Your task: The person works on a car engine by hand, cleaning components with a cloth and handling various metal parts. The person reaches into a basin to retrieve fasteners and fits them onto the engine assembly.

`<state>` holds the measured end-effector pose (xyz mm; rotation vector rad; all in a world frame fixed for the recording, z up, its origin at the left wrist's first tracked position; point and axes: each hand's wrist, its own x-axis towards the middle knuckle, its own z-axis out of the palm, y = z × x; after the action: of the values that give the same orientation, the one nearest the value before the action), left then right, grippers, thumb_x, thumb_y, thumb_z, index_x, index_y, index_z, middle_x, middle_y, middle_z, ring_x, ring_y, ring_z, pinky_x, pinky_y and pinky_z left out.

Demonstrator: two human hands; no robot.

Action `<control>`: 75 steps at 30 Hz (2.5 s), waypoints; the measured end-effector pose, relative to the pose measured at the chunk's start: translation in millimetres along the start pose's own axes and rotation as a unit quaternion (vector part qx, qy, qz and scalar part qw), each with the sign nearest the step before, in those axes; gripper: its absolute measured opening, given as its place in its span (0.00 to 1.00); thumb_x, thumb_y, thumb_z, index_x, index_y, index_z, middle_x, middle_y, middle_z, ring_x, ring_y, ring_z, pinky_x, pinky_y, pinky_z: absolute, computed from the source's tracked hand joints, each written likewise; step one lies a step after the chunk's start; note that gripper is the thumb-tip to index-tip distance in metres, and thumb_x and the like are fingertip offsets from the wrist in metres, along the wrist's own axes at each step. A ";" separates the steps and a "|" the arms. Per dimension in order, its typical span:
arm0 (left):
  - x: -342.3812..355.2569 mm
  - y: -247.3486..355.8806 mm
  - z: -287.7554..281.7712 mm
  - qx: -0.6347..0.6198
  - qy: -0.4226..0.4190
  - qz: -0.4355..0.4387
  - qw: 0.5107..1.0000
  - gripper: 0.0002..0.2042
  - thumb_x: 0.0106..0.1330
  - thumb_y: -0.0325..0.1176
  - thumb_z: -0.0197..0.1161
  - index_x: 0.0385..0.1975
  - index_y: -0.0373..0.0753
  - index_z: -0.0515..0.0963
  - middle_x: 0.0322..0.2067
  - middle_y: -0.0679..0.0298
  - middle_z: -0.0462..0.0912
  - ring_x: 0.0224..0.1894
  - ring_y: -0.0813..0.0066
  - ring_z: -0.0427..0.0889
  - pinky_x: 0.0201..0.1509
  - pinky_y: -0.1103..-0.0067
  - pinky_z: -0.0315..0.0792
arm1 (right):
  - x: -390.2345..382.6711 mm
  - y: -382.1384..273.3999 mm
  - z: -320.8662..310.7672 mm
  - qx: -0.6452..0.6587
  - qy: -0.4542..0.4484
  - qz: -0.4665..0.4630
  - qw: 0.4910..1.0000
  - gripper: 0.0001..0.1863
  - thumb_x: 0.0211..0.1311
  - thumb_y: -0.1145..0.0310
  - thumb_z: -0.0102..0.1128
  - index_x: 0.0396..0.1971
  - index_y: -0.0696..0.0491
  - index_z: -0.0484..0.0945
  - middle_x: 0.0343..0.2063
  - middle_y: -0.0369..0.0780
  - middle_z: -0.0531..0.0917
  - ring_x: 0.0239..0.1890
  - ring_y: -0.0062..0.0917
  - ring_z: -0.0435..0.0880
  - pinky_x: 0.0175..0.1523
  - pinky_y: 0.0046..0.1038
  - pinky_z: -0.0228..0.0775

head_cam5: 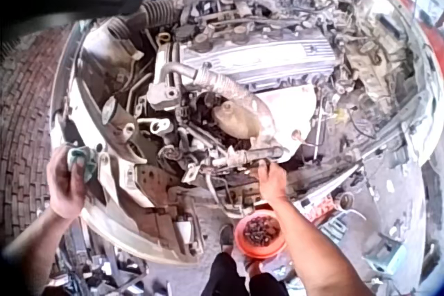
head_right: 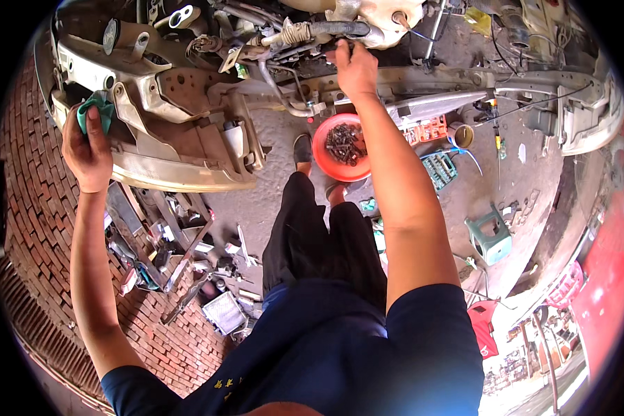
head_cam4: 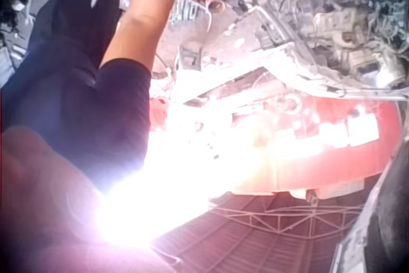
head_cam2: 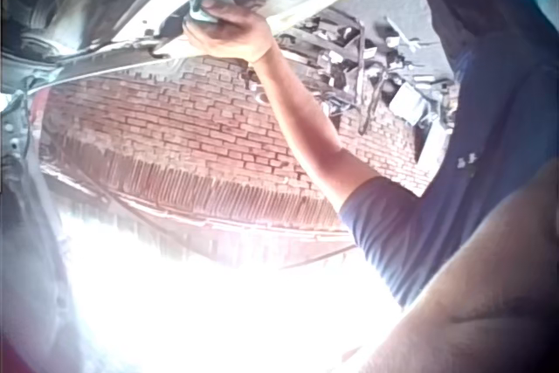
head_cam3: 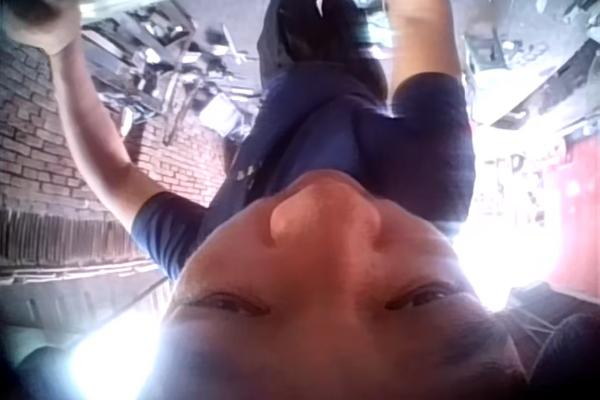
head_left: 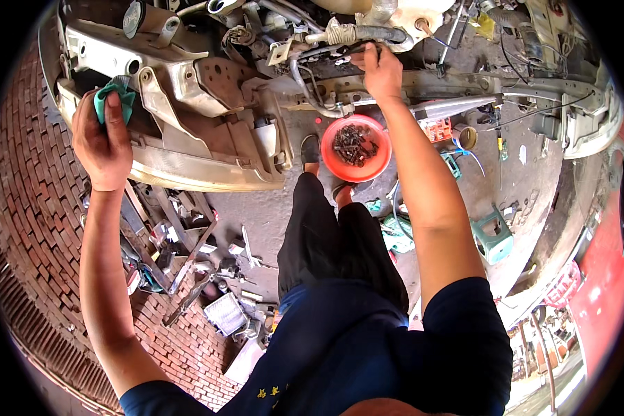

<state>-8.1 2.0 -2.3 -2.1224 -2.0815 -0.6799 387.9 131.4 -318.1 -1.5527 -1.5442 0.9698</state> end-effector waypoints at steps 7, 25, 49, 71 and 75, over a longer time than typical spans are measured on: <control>5.0 5.1 -2.9 0.057 0.004 0.051 0.997 0.12 0.79 0.36 0.61 0.45 0.31 0.81 0.37 0.51 0.84 0.39 0.54 0.82 0.48 0.70 0.76 | 6.0 -5.3 -13.2 0.091 -0.056 0.067 0.992 0.19 0.79 0.60 0.52 0.39 0.62 0.83 0.28 0.43 0.92 0.32 0.29 0.94 0.42 0.30 0.85; 7.0 10.7 -3.0 0.050 0.007 0.057 0.997 0.13 0.80 0.37 0.58 0.39 0.32 0.79 0.35 0.50 0.82 0.38 0.45 0.80 0.44 0.63 0.73 | -30.2 -45.4 -7.7 -0.052 -0.024 -0.061 0.996 0.16 0.73 0.60 0.60 0.40 0.59 0.85 0.30 0.56 0.87 0.37 0.54 0.88 0.47 0.48 0.79; 3.6 6.6 -6.5 0.054 0.003 0.042 0.998 0.12 0.78 0.35 0.61 0.44 0.31 0.81 0.41 0.49 0.84 0.45 0.45 0.82 0.52 0.64 0.75 | -23.2 -102.5 5.9 -0.104 -0.087 0.028 0.990 0.21 0.69 0.54 0.62 0.39 0.61 0.86 0.36 0.58 0.87 0.44 0.57 0.87 0.53 0.48 0.78; -32.5 27.3 -2.6 -0.111 0.105 0.057 0.987 0.13 0.76 0.33 0.62 0.52 0.30 0.79 0.41 0.52 0.86 0.43 0.55 0.85 0.52 0.67 0.78 | -21.2 -98.4 -13.5 -0.136 -0.056 0.290 0.945 0.78 0.39 0.26 0.79 0.74 0.75 0.52 0.68 0.64 0.71 0.71 0.52 0.73 0.75 0.39 0.65; -80.5 196.0 46.6 -0.328 -0.079 -0.122 0.933 0.19 0.72 0.34 0.61 0.59 0.32 0.76 0.52 0.55 0.83 0.53 0.65 0.82 0.61 0.69 0.74 | -4.1 -110.4 -38.7 -0.220 -0.189 0.180 0.940 0.45 0.49 0.21 0.66 0.30 0.57 0.90 0.37 0.55 0.90 0.44 0.48 0.90 0.54 0.45 0.79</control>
<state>195.5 -68.5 -27.1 -2.2858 -2.4896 -1.4596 372.9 129.3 -202.0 -2.1112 -1.8759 1.2411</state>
